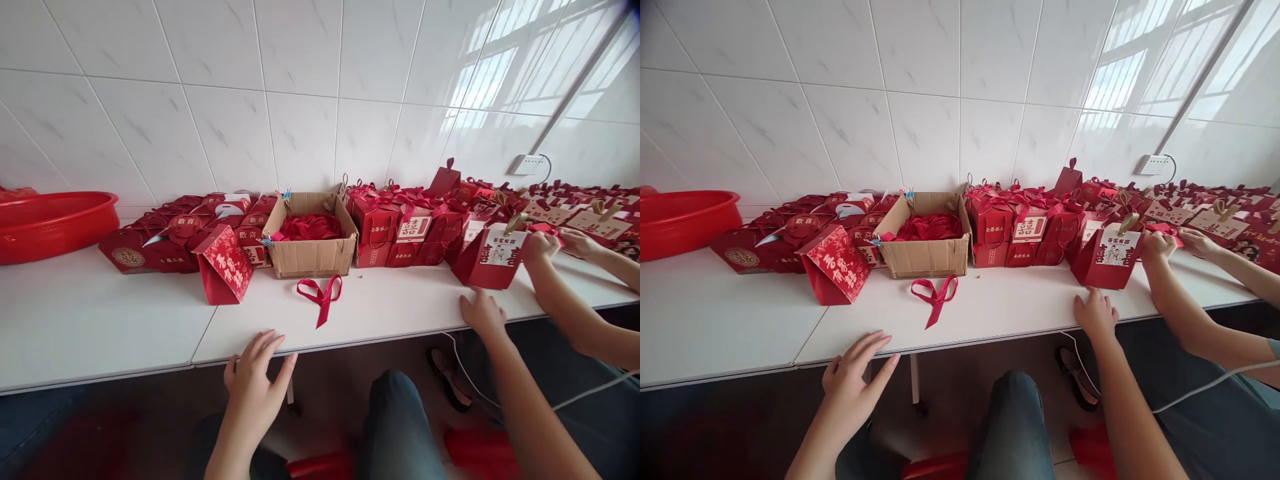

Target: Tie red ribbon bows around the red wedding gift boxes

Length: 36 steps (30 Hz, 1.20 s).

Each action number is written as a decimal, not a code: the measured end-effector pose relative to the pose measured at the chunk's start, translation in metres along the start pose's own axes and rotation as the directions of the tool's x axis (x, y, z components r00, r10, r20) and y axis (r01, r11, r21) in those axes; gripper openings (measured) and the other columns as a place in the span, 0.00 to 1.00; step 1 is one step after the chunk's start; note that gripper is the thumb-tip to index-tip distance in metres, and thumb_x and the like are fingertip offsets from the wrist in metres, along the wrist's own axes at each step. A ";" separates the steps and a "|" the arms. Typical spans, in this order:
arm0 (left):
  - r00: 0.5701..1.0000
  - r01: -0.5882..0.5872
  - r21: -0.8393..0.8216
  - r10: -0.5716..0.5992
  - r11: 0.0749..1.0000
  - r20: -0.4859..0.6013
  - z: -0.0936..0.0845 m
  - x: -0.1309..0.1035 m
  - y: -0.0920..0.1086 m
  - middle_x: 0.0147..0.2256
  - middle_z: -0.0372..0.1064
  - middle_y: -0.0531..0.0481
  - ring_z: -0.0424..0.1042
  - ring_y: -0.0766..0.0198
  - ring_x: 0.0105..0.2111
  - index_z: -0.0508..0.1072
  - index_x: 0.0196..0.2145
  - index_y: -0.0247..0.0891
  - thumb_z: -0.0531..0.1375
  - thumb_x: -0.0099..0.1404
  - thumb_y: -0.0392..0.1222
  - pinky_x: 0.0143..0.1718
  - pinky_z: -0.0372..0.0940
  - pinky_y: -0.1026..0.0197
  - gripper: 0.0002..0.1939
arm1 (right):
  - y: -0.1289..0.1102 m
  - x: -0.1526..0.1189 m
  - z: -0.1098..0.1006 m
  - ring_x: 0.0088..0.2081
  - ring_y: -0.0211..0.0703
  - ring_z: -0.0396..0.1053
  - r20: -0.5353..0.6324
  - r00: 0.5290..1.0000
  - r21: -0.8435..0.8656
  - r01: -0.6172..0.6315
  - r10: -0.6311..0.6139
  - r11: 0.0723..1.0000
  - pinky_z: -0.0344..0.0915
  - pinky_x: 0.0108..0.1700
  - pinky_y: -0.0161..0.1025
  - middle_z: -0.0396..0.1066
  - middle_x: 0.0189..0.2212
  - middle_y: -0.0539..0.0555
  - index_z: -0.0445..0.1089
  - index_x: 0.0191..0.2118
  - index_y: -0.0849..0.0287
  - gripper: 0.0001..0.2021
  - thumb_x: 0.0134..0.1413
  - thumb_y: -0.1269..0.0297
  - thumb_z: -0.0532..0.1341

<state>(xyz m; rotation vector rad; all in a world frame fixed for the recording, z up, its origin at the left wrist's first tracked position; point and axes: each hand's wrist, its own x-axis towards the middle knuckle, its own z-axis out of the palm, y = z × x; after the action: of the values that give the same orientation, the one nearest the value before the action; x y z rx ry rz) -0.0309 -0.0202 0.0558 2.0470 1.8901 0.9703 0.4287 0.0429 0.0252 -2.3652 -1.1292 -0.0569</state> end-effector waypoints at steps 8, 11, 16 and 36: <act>0.996 0.009 0.266 -0.033 0.964 0.086 0.038 -0.001 0.020 0.67 0.47 0.41 0.40 0.33 0.66 0.60 0.63 0.46 0.54 0.66 0.47 0.53 0.30 0.16 0.27 | -0.125 -0.118 0.021 0.64 0.55 0.52 -0.276 0.760 0.419 0.646 -0.589 0.638 0.56 0.60 0.58 0.56 0.61 0.63 0.66 0.53 0.57 0.16 0.62 0.63 0.50; 0.998 0.010 0.271 -0.025 0.963 0.052 0.043 -0.001 0.023 0.67 0.47 0.39 0.42 0.34 0.66 0.60 0.63 0.45 0.53 0.67 0.47 0.52 0.30 0.16 0.27 | -0.184 -0.151 0.023 0.67 0.57 0.44 -0.136 0.655 0.490 0.696 -0.743 0.524 0.55 0.61 0.58 0.52 0.65 0.61 0.66 0.55 0.55 0.18 0.61 0.60 0.54; 0.996 -0.017 0.244 -0.006 0.970 0.092 0.036 -0.005 0.017 0.67 0.47 0.41 0.42 0.37 0.66 0.59 0.63 0.49 0.54 0.67 0.47 0.54 0.30 0.18 0.28 | -0.222 -0.171 0.033 0.67 0.60 0.47 0.120 0.616 0.450 0.666 -0.779 0.595 0.52 0.62 0.59 0.54 0.65 0.64 0.64 0.58 0.60 0.22 0.60 0.62 0.55; 0.997 -0.009 0.262 -0.013 0.965 0.081 0.034 -0.005 0.022 0.67 0.47 0.43 0.43 0.38 0.66 0.58 0.64 0.47 0.53 0.66 0.42 0.55 0.32 0.18 0.28 | -0.126 -0.163 0.020 0.66 0.54 0.51 0.200 0.578 0.232 0.757 -0.791 0.611 0.57 0.62 0.54 0.54 0.65 0.63 0.55 0.65 0.62 0.26 0.65 0.57 0.45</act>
<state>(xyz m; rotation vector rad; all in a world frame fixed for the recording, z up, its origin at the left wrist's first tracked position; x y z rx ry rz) 0.0066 -0.0190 0.0400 2.1874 2.0710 0.6529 0.2255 0.0013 0.0210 -1.6058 -2.1877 0.0523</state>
